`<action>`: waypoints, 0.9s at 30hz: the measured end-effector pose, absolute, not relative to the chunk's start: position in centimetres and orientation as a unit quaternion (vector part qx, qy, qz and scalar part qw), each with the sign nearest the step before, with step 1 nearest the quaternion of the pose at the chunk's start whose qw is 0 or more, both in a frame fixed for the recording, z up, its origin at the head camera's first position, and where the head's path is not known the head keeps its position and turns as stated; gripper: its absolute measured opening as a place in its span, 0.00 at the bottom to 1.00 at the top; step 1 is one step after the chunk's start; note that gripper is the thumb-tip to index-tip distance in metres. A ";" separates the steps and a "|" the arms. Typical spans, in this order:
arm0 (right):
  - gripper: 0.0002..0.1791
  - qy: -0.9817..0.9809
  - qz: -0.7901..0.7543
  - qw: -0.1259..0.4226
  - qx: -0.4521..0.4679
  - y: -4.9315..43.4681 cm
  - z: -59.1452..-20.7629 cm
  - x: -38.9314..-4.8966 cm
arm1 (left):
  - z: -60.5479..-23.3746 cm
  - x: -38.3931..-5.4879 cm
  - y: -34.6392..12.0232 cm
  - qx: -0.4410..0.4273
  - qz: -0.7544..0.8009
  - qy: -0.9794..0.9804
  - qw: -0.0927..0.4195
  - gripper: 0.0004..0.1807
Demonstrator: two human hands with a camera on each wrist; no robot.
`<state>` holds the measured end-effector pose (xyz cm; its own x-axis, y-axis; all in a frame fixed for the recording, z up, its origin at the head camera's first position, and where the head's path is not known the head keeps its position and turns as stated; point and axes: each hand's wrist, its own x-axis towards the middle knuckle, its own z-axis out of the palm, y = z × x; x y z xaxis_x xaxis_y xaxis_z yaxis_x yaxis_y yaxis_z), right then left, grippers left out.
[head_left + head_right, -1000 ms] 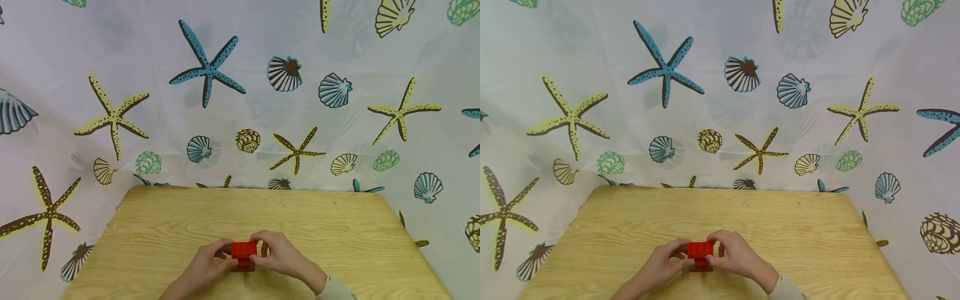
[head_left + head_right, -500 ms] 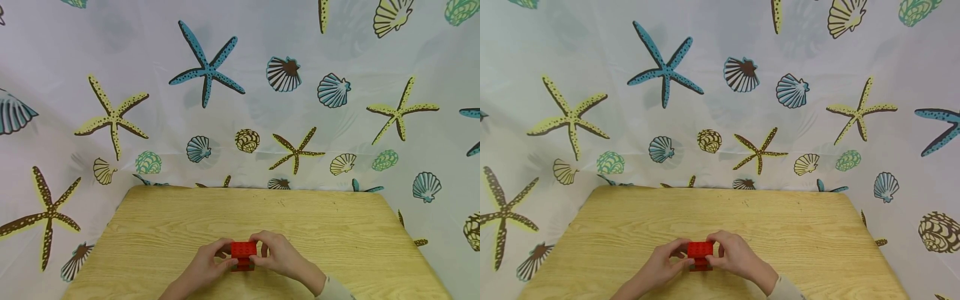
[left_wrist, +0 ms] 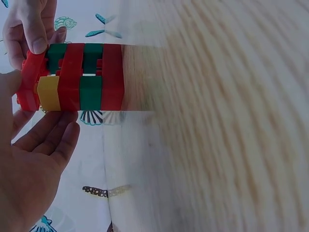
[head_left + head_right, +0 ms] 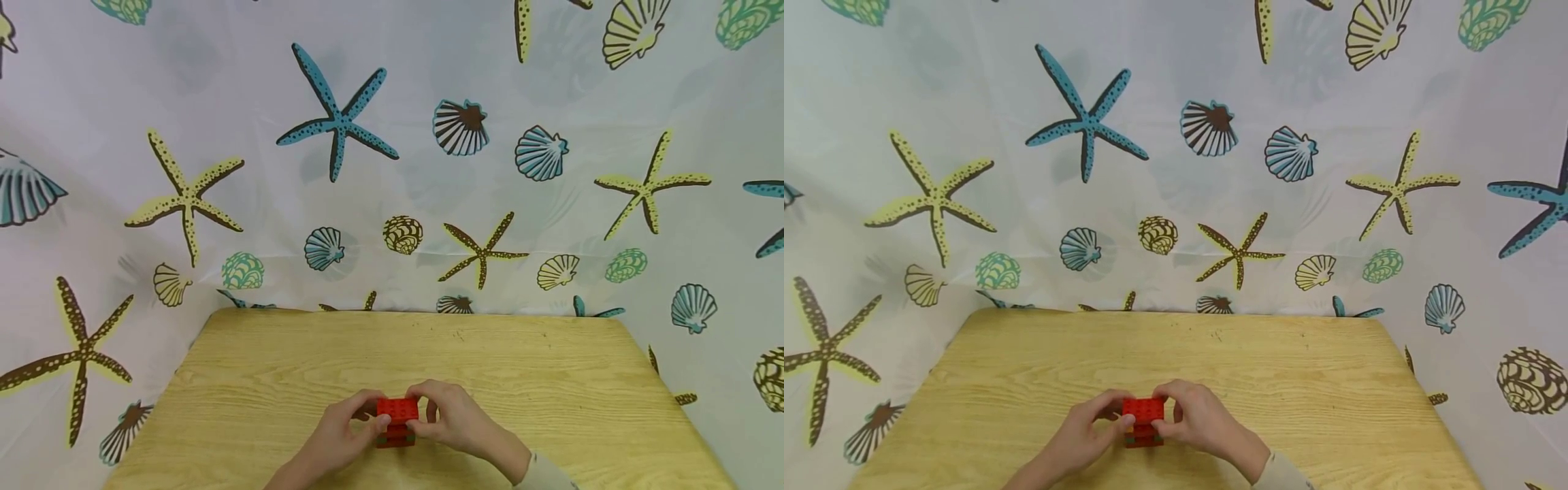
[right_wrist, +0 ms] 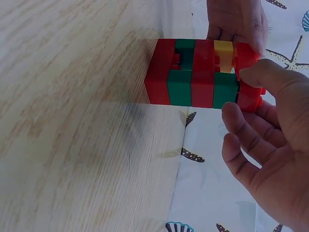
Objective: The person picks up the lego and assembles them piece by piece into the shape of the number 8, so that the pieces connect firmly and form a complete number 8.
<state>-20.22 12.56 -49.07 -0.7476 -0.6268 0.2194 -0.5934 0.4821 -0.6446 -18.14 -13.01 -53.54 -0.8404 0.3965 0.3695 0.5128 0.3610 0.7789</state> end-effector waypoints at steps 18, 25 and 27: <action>0.15 0.856 -0.384 0.027 -0.346 12.6 -49.7 -20.3 | -53.3 -18.1 -12.9 -0.247 -0.531 -0.810 0.021 0.08; 0.15 0.851 -0.402 0.028 -0.338 12.6 -50.0 -20.2 | -53.4 -17.9 -12.9 -0.258 -0.552 -0.792 0.032 0.09; 0.15 0.850 -0.404 0.026 -0.337 12.6 -50.0 -20.1 | -53.4 -17.9 -12.9 -0.253 -0.556 -0.791 0.029 0.09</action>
